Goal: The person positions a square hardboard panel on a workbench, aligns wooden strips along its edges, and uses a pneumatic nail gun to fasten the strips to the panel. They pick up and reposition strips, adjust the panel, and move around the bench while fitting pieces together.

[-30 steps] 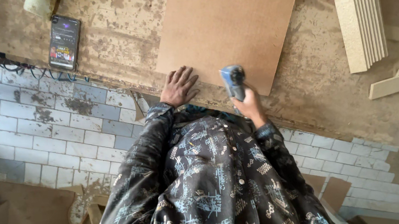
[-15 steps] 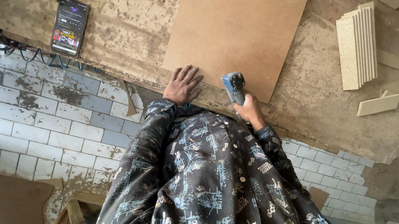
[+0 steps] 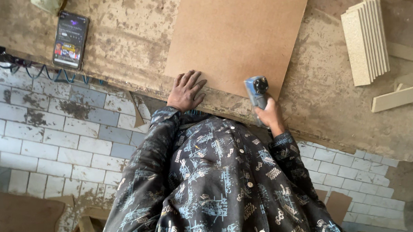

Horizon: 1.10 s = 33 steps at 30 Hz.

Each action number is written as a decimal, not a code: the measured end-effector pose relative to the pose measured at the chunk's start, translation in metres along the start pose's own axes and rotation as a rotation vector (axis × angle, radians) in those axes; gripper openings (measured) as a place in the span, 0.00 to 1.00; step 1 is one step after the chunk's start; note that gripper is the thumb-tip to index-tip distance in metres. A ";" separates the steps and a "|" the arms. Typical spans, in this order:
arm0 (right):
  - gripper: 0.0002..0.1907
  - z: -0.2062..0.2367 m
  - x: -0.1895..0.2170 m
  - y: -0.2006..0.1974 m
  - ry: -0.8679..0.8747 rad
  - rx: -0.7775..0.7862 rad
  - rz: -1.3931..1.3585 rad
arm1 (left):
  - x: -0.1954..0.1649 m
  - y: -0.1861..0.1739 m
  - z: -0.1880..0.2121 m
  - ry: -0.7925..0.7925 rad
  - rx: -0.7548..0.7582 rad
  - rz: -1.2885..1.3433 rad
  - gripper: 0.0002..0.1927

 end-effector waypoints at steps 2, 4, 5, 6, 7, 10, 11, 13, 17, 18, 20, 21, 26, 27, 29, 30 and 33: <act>0.26 0.000 -0.010 -0.010 -0.004 -0.109 0.082 | 0.002 -0.013 -0.010 -0.119 0.057 -0.070 0.29; 0.24 -0.001 -0.026 -0.024 0.149 -0.157 0.227 | 0.014 -0.027 -0.026 -0.323 0.025 -0.053 0.29; 0.28 0.002 -0.034 -0.032 0.175 -0.186 0.264 | 0.025 -0.034 -0.029 -0.483 -0.026 0.006 0.30; 0.32 0.001 -0.042 -0.041 0.199 -0.218 0.302 | 0.036 -0.040 -0.034 -0.592 -0.088 0.025 0.32; 0.36 0.000 -0.048 -0.050 0.220 -0.255 0.337 | 0.050 -0.046 -0.042 -0.698 -0.156 0.044 0.33; 0.45 0.008 -0.052 -0.064 0.142 -0.370 0.362 | 0.082 -0.049 -0.068 -0.797 -0.246 0.367 0.31; 0.44 0.012 -0.050 -0.064 0.084 -0.439 0.475 | 0.089 -0.050 -0.078 -0.792 -0.273 0.473 0.29; 0.43 0.024 -0.032 -0.051 -0.030 -0.561 0.703 | 0.096 -0.056 -0.085 -0.872 -0.139 0.663 0.22; 0.50 0.032 -0.003 0.006 0.147 -0.233 -0.017 | 0.075 -0.059 -0.068 -0.674 0.076 0.949 0.22; 0.52 0.029 0.001 0.018 0.238 -0.156 -0.058 | 0.064 -0.063 -0.059 -0.605 0.029 0.882 0.20; 0.53 0.019 0.007 0.024 0.203 -0.190 -0.072 | 0.041 -0.069 -0.034 -0.640 -0.036 0.916 0.15; 0.51 0.010 0.011 0.017 0.080 -0.300 -0.043 | 0.031 -0.069 -0.020 -0.744 -0.052 1.012 0.13; 0.42 -0.036 -0.015 -0.045 -0.393 -0.268 -0.092 | -0.005 -0.054 0.039 -0.993 -0.136 1.109 0.15; 0.37 -0.045 -0.029 -0.065 -0.367 -0.273 -0.026 | -0.012 -0.042 0.048 -1.050 -0.093 1.156 0.14; 0.28 -0.067 -0.061 -0.106 -0.251 -0.352 0.019 | -0.031 -0.013 0.059 -1.161 0.038 1.203 0.10; 0.24 -0.078 -0.084 -0.132 -0.165 -0.423 0.000 | -0.046 0.007 0.062 -1.214 0.123 1.206 0.09; 0.33 -0.096 -0.155 -0.200 0.032 -0.603 0.290 | -0.091 0.064 0.039 -1.257 0.282 1.258 0.12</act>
Point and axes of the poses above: each hand's wrist, its own z-axis away from the middle knuckle, its own y-axis out of the palm, x = y × z, the point moved 3 cm from there along -z, towards the middle knuckle, and after that the axes turned 5 degrees about -y, right-handed, at the moved point
